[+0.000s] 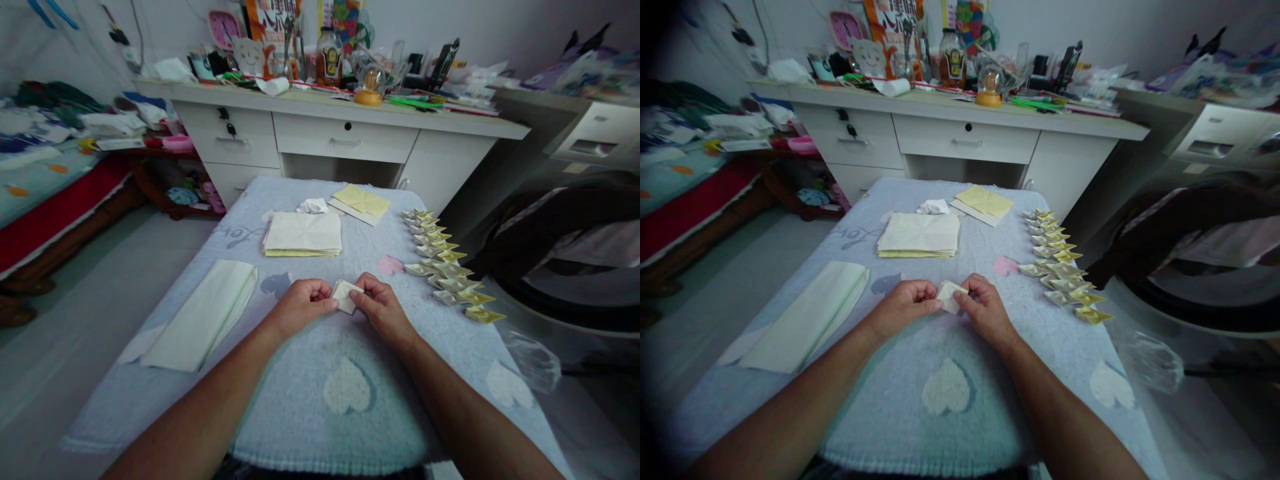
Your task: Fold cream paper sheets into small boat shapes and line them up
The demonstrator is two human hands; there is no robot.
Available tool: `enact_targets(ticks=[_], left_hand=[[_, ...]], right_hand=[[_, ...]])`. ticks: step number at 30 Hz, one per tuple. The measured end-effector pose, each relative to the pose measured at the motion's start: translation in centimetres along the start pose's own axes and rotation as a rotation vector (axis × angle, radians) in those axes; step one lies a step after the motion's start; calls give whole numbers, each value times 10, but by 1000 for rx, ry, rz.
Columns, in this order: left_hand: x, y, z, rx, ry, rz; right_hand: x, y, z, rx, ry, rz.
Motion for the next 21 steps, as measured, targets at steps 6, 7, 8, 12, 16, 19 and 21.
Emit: enact_targets(ticks=[6, 7, 8, 12, 16, 19, 21], left_hand=[[-2, 0, 3, 65, -12, 3], [-2, 0, 3, 67, -22, 5], [-2, 0, 4, 70, -31, 7], [-3, -2, 6, 88, -50, 16], [-5, 3, 8, 44, -75, 30], [-8, 9, 11, -28, -135, 50], [-9, 10, 12, -33, -147, 51]], right_hand=[[0, 3, 5, 13, -58, 23], [-1, 3, 6, 7, -70, 28], [-1, 4, 7, 1, -82, 33], [-1, 5, 9, 29, -115, 63], [-1, 9, 7, 123, -101, 110], [-1, 11, 5, 214, -85, 153], [-1, 10, 5, 244, -78, 163]])
Point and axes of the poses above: each hand's wrist, its own x-axis towards the middle knuckle, its own z-axis out of the palm, y = z × x, the point moved 5 cm from there along x, towards the middle knuckle, and after that the axes turned 3 degrees about y, right-handed, at the moved point
